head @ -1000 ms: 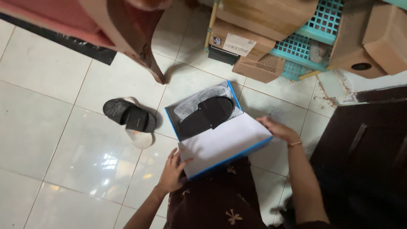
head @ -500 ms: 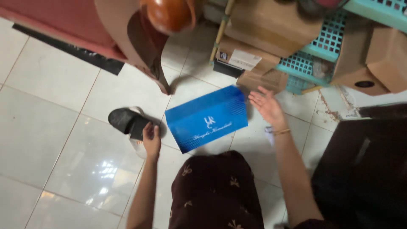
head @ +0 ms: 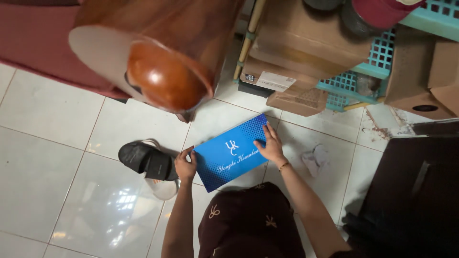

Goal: The person opens several shoe boxes, removes shoes and tissue paper, and places the shoes on the floor. They then close the boxes and stack them on a nearby shelf. The activity involves handling multiple pairs of shoes and organizing the boxes.

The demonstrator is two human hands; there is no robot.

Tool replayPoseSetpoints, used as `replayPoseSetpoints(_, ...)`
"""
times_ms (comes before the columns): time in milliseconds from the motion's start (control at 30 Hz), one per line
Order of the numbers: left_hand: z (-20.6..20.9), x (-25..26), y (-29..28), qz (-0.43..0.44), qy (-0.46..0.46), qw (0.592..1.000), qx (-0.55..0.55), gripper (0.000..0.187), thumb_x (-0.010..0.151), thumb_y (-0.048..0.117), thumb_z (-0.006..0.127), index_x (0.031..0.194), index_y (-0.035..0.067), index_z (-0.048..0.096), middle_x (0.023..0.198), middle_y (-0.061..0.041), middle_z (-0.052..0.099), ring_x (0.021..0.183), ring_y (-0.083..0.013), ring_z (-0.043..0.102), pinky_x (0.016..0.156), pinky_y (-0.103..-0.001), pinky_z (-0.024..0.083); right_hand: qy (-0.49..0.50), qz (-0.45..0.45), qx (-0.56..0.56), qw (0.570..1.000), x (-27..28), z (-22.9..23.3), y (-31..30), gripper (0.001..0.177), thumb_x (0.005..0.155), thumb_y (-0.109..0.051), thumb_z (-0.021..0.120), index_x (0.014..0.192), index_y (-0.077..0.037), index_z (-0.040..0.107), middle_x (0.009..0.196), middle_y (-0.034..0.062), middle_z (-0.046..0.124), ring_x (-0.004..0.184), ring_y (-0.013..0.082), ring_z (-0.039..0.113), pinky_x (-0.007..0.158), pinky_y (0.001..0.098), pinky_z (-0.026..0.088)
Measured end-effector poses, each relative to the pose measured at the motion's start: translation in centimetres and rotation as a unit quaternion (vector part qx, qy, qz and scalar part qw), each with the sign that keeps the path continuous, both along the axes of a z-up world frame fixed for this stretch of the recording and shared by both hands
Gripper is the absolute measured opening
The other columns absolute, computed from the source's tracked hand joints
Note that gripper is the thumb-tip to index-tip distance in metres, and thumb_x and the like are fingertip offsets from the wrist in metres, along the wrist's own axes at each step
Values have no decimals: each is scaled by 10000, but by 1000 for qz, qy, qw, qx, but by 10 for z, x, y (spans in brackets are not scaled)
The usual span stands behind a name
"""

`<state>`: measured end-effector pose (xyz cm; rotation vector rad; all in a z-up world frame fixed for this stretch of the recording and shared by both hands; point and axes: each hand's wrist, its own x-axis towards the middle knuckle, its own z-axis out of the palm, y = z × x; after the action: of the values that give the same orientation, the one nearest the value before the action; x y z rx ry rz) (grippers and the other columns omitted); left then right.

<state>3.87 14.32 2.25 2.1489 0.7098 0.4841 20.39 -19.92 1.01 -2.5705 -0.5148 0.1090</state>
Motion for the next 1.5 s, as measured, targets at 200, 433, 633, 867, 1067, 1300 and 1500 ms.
replayPoseSetpoints(200,-39,4,12,23,40,997,-70,191,919,257,732,1093,219,801,1051,-145,753,983,-304,716,864,-383,552,115,-62,-110,985,1,31,29,940,810,-506,735,1582,-169,317,1688,25,180,1508,326,271,1106,707,278)
replayPoseSetpoints(433,-65,13,21,1,-3,915,-404,564,953,233,677,1501,229,542,1299,-98,653,1176,-230,624,962,-303,502,11,-29,-3,1000,9,2,-2,739,872,-417,767,1521,-214,478,1643,49,394,1484,319,424,1160,526,394)
replayPoseSetpoints(633,-56,3,44,-36,154,798,-582,771,805,436,591,1528,191,481,1581,-123,438,1440,-272,351,1059,-542,360,67,-349,255,899,-85,-14,-20,768,931,-376,803,1522,-72,418,1397,256,588,1228,359,582,1010,452,490)
replayPoseSetpoints(867,-37,2,46,-60,191,751,-629,1016,694,467,674,1599,211,289,1651,-146,257,1501,-409,212,1122,-680,242,356,-398,494,686,-100,31,15,855,959,-204,607,1588,-365,51,1313,199,605,1003,403,712,782,548,648)
replayPoseSetpoints(1067,-35,-4,45,-77,183,738,-645,1108,613,340,751,1597,240,253,1581,-184,309,1461,-451,272,1105,-716,268,390,-393,515,655,-96,29,-1,789,941,-166,662,1571,-302,206,1359,199,610,1025,388,715,836,553,635)
replayPoseSetpoints(1300,-40,1,43,-81,135,726,-670,1149,636,211,796,1605,174,178,1538,-191,359,1413,-405,350,1131,-588,273,406,-408,509,640,-102,18,-14,923,909,-203,682,1579,-393,77,1468,179,513,1135,397,663,954,560,576)
replayPoseSetpoints(1500,-16,-18,34,-136,207,805,-539,1297,622,187,862,1591,118,2,1569,-213,300,1404,-371,406,1142,-500,346,449,-372,571,577,-125,-11,-44,843,930,-265,662,1577,-384,135,1381,100,568,1089,312,640,895,495,545)
